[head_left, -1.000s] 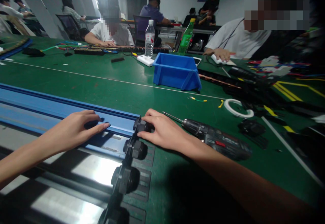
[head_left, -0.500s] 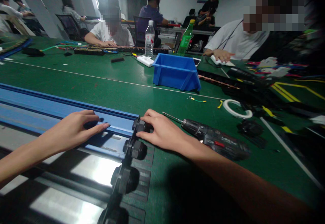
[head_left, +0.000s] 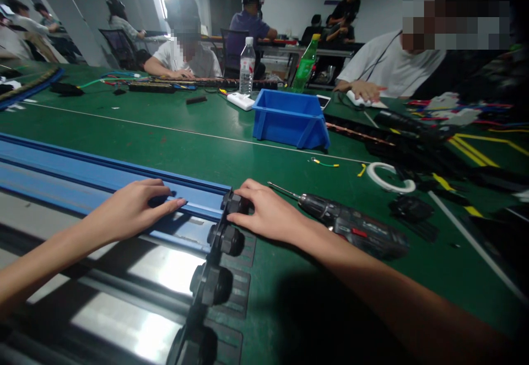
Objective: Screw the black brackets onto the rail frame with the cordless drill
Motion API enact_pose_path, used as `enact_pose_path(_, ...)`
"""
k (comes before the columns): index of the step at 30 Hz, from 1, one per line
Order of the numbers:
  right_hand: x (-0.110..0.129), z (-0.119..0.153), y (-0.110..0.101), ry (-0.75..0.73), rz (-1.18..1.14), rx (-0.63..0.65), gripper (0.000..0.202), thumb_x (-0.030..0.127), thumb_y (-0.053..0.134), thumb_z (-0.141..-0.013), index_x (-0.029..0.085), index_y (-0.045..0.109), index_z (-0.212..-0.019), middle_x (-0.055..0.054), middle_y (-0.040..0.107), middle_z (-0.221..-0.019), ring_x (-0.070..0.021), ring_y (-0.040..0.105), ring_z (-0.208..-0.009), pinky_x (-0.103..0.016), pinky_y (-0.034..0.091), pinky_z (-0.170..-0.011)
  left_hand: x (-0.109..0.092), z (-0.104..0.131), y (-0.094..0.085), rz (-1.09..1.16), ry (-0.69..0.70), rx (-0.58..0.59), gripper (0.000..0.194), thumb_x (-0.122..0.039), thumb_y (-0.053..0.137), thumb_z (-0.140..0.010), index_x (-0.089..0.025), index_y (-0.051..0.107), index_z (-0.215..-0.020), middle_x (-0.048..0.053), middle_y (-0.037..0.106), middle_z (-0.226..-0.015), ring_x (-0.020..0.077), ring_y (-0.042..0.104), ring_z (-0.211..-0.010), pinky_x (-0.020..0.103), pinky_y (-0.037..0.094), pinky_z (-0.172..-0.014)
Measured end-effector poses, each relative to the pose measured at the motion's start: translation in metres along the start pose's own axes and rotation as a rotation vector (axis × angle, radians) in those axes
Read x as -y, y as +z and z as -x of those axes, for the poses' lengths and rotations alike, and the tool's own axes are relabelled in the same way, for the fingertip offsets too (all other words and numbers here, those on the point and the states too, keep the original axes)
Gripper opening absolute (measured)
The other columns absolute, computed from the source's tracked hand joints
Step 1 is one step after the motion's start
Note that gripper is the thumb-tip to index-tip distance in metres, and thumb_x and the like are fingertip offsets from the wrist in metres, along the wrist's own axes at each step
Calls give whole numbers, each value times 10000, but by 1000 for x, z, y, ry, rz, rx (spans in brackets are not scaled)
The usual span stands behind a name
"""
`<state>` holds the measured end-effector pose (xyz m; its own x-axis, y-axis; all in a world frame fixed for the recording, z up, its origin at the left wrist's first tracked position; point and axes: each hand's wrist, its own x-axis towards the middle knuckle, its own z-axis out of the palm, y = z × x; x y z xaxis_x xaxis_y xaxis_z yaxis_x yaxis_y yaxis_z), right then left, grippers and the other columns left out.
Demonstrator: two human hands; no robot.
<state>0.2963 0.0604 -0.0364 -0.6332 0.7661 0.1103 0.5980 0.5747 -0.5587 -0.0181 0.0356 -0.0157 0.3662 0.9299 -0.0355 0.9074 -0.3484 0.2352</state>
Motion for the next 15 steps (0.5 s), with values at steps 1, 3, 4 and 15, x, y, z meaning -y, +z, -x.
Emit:
enact_pose_path(1,-1,0,0,-5,-5,2,332,386,737,-885,169,712,-1135,-59,616,-1021,-211,636,-921,-342,511,-848,0,0,0,-5,3,0,578,-671,447,-983,-201,774,-1060,83,692,-906,256,650,-904,339,469,-783)
enact_pose_path(3,-2,0,0,-13,-13,2,376,416,756,-871,166,709,-1148,-66,625,-1038,-220,641,-956,-351,517,-881,1,-1,1,-21,14,-5,585,-670,436,-987,-203,776,-1079,89,699,-905,259,652,-899,342,470,-789)
enact_pose_path(4,-2,0,-2,-13,-15,0,406,435,758,-869,160,705,-1163,-75,628,-1056,-228,642,-974,-360,520,-896,2,-1,1,-29,19,-7,589,-670,430,-989,-203,776,-1087,92,703,-909,262,656,-904,344,471,-797)
enact_pose_path(15,123,81,11,-389,-27,-214,304,390,668,-940,180,684,-1159,-94,739,-1126,-279,663,-1042,-442,572,-919,6,-2,1,-23,60,-14,593,-675,411,-987,-200,766,-962,72,667,-815,233,639,-839,321,458,-795)
